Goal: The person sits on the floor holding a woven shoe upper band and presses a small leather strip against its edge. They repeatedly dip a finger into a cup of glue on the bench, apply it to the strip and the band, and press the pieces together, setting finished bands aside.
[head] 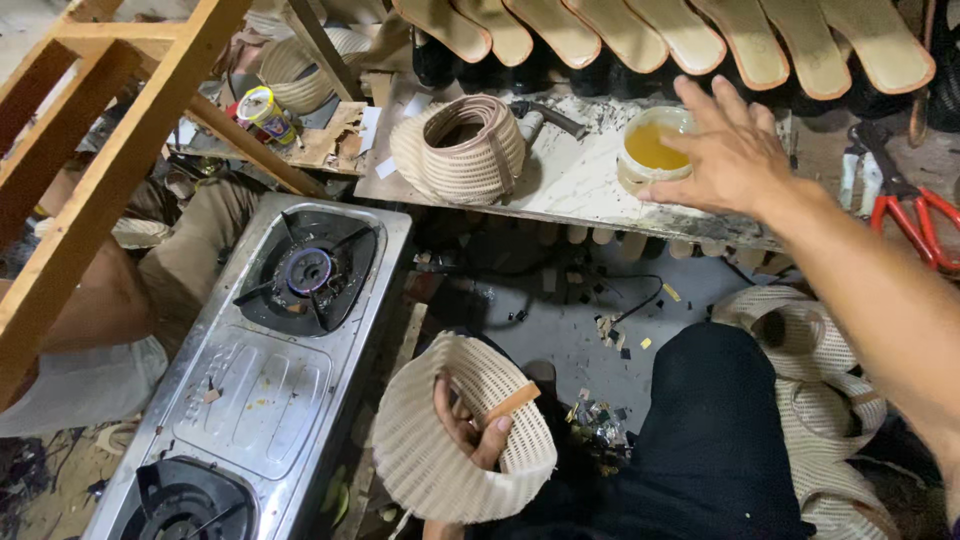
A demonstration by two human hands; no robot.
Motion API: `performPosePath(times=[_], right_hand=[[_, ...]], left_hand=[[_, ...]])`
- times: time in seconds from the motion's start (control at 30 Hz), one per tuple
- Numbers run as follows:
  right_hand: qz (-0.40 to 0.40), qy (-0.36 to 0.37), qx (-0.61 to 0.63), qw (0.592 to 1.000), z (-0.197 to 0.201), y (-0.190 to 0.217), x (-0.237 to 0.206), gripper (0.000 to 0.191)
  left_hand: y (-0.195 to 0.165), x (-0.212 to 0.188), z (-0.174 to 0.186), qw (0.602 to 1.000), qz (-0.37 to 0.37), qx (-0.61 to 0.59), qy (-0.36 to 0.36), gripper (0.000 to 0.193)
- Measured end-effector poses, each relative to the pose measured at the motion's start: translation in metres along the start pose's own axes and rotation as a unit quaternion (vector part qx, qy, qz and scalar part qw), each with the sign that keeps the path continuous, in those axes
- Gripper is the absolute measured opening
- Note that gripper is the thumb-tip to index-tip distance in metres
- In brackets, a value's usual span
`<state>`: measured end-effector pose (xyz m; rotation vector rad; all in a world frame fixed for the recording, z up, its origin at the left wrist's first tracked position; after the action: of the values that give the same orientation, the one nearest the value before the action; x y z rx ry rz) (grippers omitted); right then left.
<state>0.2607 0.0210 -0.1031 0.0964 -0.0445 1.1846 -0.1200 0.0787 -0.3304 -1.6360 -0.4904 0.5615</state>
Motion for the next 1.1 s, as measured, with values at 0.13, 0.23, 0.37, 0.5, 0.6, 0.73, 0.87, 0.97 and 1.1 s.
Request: performPosePath(times=[0.13,0.23,0.37,0.5,0.6,0.73,0.87,0.97,1.1], right_hand=[[-0.044,0.038,0.002,0.998,-0.001,-0.005,0.001,0.067],[-0.015,-0.027,0.047,0.998,0.013,0.004,-0.004,0.072],[0.025,-0.002,0.057,0.998,0.008,0.012,-0.001,0.088],[-0.022,0.033,0.110,0.993,-0.005,-0.009,0.003,0.053],[0.016,-0.057,0.122,0.991,-0.002,-0.019,-0.007,0.038],[0.062,-0.031,0.263,0.962,-0.024,0.005,-0.044,0.025],[0.153,-0.006,0.342,0.927,-0.045,0.091,-0.116,0.021],[0.219,-0.036,0.314,0.923,-0.056,0.136,-0.156,0.042],[0.253,-0.047,0.202,0.945,-0.070,0.150,-0.176,0.056]], left_hand=[[0.013,-0.007,0.030,0.999,-0.009,-0.029,-0.040,0.069],[0.024,-0.010,0.040,0.994,0.032,-0.103,-0.032,0.047],[0.023,0.007,0.019,0.969,0.050,-0.241,0.007,0.028],[0.023,0.006,-0.001,0.941,0.090,-0.327,0.000,0.028],[0.021,0.006,-0.021,0.914,0.113,-0.388,0.050,0.025],[0.021,0.012,-0.038,0.920,0.166,-0.353,0.045,0.032],[-0.004,0.018,-0.069,0.908,0.150,-0.374,0.115,0.029],[-0.020,0.018,-0.086,0.899,0.152,-0.385,0.140,0.029],[-0.038,0.021,-0.103,0.903,0.148,-0.368,0.167,0.029]])
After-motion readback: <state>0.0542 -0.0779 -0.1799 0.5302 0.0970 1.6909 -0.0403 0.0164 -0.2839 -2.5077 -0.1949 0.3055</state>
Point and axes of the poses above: each hand's wrist, its own x-axis towards the middle knuckle, its own z-axis out of the back of the hand, y = z × x, the point moved 9 cm from there along x, towards the middle knuckle, and after that the axes turned 14 degrees about y, right-handed, at the moved point
